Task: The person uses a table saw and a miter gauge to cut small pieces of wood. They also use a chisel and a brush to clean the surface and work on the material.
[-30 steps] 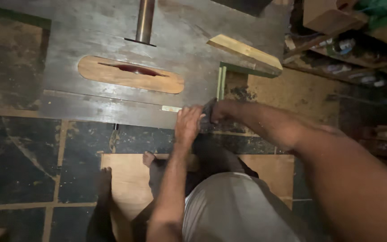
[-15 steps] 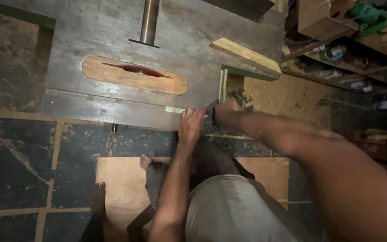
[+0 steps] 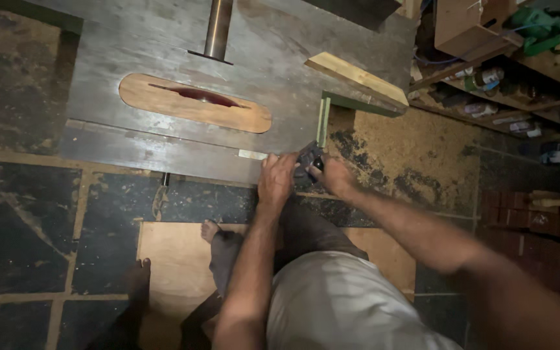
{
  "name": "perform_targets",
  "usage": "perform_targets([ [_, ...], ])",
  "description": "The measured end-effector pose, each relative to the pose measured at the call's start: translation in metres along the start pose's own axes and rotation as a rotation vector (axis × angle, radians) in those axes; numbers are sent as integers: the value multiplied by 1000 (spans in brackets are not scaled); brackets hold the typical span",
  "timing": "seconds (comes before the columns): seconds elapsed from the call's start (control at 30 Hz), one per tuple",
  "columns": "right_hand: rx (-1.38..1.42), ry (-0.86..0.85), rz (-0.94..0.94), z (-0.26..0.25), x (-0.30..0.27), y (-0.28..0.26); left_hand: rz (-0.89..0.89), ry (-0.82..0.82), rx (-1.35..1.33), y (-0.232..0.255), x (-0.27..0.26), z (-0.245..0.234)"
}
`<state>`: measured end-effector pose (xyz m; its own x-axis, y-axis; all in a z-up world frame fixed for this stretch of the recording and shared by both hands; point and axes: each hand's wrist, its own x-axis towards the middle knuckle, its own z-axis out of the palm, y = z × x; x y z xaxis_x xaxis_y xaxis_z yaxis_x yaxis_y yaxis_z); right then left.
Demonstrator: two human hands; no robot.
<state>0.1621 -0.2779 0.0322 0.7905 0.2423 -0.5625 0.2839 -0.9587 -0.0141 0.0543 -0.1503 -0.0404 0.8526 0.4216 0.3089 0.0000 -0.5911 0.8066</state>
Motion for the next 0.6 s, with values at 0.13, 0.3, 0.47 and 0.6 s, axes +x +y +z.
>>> perform_targets([
  [0.13, 246, 102, -43, 2, -11, 7, -13, 36, -15, 4, 1, 1],
  [0.3, 283, 349, -456, 37, 10, 32, -34, 30, 9, 4, 1, 2],
  [0.47, 444, 298, -357, 55, 16, 39, -51, -5, 23, 3, 1, 6],
  [0.6, 499, 320, -456, 54, 15, 41, -74, -29, 27, 3, 2, 6],
])
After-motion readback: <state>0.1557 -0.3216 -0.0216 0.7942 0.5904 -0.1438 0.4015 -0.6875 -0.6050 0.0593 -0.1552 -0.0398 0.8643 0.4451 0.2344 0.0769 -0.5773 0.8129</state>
